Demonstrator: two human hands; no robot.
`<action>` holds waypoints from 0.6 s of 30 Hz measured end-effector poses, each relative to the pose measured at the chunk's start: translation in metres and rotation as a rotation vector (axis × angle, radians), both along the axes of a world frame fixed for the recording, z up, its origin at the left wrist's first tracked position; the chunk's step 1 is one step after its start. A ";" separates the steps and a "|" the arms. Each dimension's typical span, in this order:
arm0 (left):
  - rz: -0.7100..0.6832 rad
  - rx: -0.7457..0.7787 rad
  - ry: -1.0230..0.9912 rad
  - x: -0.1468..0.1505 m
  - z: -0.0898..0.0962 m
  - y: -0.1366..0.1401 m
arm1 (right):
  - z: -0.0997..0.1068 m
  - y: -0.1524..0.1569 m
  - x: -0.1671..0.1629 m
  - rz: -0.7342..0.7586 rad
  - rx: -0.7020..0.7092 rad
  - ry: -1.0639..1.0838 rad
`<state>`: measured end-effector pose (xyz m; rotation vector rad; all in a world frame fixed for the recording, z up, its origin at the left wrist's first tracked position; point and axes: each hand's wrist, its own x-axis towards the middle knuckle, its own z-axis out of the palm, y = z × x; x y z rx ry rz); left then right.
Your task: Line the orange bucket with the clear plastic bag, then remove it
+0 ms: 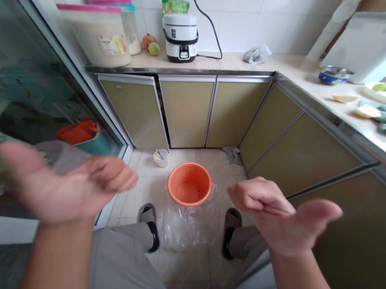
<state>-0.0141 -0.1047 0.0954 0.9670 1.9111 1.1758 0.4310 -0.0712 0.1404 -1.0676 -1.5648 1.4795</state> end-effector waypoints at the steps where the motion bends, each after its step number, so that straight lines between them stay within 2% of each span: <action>1: -0.050 0.054 -0.120 0.007 0.013 0.026 | -0.001 0.019 -0.010 0.016 -0.018 0.018; 3: -0.120 0.092 -0.342 0.030 0.032 0.080 | -0.013 0.062 -0.034 0.029 -0.116 0.030; 6: -0.277 0.027 -0.608 0.065 0.041 0.137 | -0.041 0.108 -0.059 0.087 -0.311 0.031; 9: -0.423 -0.021 -0.759 0.081 0.036 0.153 | -0.061 0.119 -0.063 0.112 -0.354 0.080; 11: -0.441 0.002 -0.804 0.081 0.029 0.153 | -0.069 0.119 -0.060 0.099 -0.338 0.097; 13: -0.403 0.050 -0.815 0.079 0.016 0.153 | -0.079 0.124 -0.057 0.041 -0.292 0.084; 15: -0.323 0.109 -0.794 0.075 -0.007 0.157 | -0.097 0.135 -0.052 -0.102 -0.221 0.042; 18: -0.127 0.146 -0.716 0.065 -0.065 0.166 | -0.146 0.153 -0.037 -0.502 -0.212 -0.026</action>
